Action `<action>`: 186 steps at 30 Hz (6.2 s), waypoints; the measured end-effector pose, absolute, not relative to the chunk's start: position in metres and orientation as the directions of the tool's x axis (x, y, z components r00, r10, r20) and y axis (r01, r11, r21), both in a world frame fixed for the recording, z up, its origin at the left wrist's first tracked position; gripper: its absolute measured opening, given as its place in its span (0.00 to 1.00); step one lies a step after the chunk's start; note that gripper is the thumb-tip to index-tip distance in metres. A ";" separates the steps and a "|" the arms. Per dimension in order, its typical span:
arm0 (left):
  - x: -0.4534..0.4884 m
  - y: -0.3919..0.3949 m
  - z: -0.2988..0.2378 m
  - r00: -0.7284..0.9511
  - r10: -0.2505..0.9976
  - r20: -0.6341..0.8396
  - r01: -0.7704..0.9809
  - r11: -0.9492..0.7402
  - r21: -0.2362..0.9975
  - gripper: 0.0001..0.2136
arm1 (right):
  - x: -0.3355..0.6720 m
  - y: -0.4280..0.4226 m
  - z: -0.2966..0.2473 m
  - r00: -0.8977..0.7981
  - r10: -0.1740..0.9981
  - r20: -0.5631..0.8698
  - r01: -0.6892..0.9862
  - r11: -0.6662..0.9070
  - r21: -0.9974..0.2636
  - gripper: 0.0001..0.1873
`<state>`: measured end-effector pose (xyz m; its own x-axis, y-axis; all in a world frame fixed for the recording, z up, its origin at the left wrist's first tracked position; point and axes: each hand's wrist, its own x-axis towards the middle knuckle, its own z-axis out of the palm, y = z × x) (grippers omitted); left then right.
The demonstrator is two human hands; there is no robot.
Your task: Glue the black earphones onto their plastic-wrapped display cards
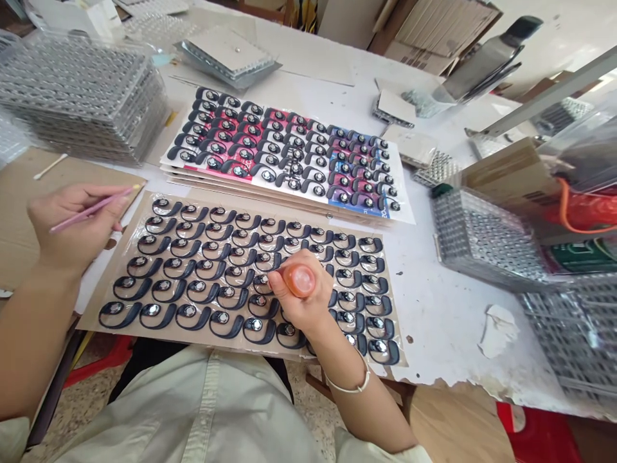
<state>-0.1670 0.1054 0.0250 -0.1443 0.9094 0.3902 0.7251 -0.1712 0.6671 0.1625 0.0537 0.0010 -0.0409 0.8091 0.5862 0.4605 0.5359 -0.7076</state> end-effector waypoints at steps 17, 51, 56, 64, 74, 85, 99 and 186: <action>-0.034 0.102 0.032 0.665 0.734 -0.137 0.398 -0.193 0.897 0.04 | 0.165 0.056 0.002 -0.020 0.822 0.569 0.475 0.509 -0.718 0.06; -0.029 0.121 0.037 0.723 0.646 -0.245 0.464 -0.192 0.865 0.04 | 0.165 0.055 -0.003 -0.011 0.829 0.559 0.424 0.510 -0.749 0.06; -0.029 0.121 0.038 0.726 0.643 -0.246 0.463 -0.192 0.865 0.03 | 0.164 0.055 -0.005 -0.013 0.838 0.545 0.433 0.496 -0.753 0.07; -0.031 0.121 0.036 0.730 0.644 -0.229 0.454 -0.206 0.867 0.03 | 0.165 0.055 -0.008 -0.017 0.839 0.544 0.435 0.497 -0.751 0.07; -0.032 0.121 0.033 0.730 0.648 -0.219 0.449 -0.213 0.868 0.03 | 0.164 0.054 -0.003 -0.021 0.826 0.564 0.450 0.512 -0.732 0.06; -0.031 0.117 0.032 0.731 0.652 -0.202 0.431 -0.211 0.877 0.04 | 0.166 0.056 -0.003 0.045 0.816 0.576 0.371 0.522 -0.768 0.05; -0.032 0.092 0.038 0.756 0.649 -0.080 0.440 -0.415 0.796 0.08 | 0.239 0.039 0.069 0.549 0.808 0.214 -0.048 0.286 -0.957 0.22; -0.018 -0.009 0.010 0.752 0.578 0.317 0.526 -0.816 0.239 0.12 | 0.163 0.037 -0.001 0.079 0.936 0.344 0.426 0.280 -0.860 0.09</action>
<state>-0.0181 -0.0088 0.0100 0.7521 0.5775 0.3175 0.5260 -0.8163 0.2388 0.1631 0.0372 -0.0005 0.0789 0.9356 0.3441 0.4265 0.2803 -0.8600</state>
